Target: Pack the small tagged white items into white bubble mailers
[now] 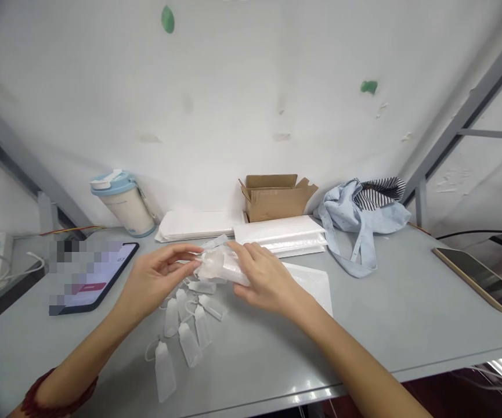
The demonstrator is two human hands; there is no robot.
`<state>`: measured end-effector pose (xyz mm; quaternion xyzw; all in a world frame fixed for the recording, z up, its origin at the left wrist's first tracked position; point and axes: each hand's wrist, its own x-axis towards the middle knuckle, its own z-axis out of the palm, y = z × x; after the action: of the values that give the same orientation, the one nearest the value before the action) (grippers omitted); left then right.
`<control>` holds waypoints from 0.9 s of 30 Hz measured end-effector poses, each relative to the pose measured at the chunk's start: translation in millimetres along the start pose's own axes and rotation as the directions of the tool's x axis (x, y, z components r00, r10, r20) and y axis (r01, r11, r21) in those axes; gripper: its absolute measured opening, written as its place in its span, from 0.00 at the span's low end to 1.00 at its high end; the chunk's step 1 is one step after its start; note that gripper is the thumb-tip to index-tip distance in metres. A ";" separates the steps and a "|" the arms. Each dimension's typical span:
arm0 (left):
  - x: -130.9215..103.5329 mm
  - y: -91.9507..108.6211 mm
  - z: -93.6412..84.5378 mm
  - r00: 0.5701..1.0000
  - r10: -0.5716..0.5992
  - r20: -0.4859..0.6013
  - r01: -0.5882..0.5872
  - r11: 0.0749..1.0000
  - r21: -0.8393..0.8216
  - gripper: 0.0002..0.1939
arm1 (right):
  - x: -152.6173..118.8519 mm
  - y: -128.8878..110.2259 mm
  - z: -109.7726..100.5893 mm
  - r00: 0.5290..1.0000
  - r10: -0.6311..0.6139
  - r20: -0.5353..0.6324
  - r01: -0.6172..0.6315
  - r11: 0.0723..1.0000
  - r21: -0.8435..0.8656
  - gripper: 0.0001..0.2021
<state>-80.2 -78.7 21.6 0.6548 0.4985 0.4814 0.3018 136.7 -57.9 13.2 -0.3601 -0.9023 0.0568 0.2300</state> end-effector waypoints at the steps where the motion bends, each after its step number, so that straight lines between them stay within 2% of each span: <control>1: 0.5 -0.1 0.5 0.999 -0.035 -0.032 0.034 0.999 -0.033 0.09 | 0.1 -0.1 -0.1 1.000 -0.001 -0.012 0.001 1.000 -0.006 0.34; 4: 0.1 -0.9 5.3 0.991 -0.096 -0.097 0.088 0.992 -0.088 0.07 | -0.1 -2.0 -0.4 1.000 -0.007 -0.026 0.007 1.000 -0.010 0.34; 6: -2.7 -2.3 11.1 0.992 -0.083 -0.094 0.078 0.996 -0.052 0.06 | -0.8 -5.0 0.1 1.000 -0.008 -0.014 0.008 1.000 0.006 0.34; 10: -13.2 -5.3 25.2 0.999 0.012 -0.032 -0.009 0.996 0.092 0.03 | -2.0 -12.3 4.3 1.000 -0.012 0.023 0.011 0.999 0.036 0.34; 13: -19.1 -4.5 30.7 0.998 0.034 0.048 -0.041 0.989 0.144 0.08 | -2.1 -15.7 8.4 0.999 -0.036 0.039 0.035 0.999 0.036 0.33; 15: -18.9 -2.1 28.7 0.994 0.034 0.100 -0.051 0.983 0.178 0.11 | -1.8 -15.5 9.2 0.998 -0.049 0.034 0.048 0.999 0.022 0.33; 17: -15.2 1.0 21.7 0.993 0.050 0.104 -0.071 0.976 0.204 0.13 | -1.0 -12.2 7.9 0.999 -0.048 0.007 0.049 0.999 -0.005 0.32; 19: -9.8 3.6 11.5 0.994 0.085 0.073 -0.100 0.967 0.233 0.11 | 0.2 -6.1 5.0 0.999 -0.026 -0.027 0.025 0.999 -0.043 0.31; 21: -5.6 5.0 1.9 0.987 0.104 0.121 -0.134 0.953 0.271 0.08 | 1.3 1.4 1.9 0.998 0.009 -0.055 -0.013 0.997 -0.081 0.31; 23: -5.1 4.1 -3.2 0.953 0.087 0.290 -0.176 0.938 0.298 0.06 | 2.0 8.1 -0.4 0.997 0.041 -0.072 -0.048 0.994 -0.102 0.30; 25: -8.4 0.8 -2.1 0.873 0.062 0.483 -0.241 0.918 0.317 0.06 | 2.1 12.0 -1.5 0.994 0.065 -0.083 -0.073 0.992 -0.104 0.29; 27: -13.6 -3.6 3.5 0.798 0.059 0.600 -0.326 0.880 0.347 0.07 | 1.9 12.6 -1.8 0.993 0.078 -0.086 -0.087 0.991 -0.101 0.29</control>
<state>-78.8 -90.0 12.8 0.8670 0.4075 0.1680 0.2323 144.2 -47.5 12.1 -0.4109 -0.8782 0.0040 0.2448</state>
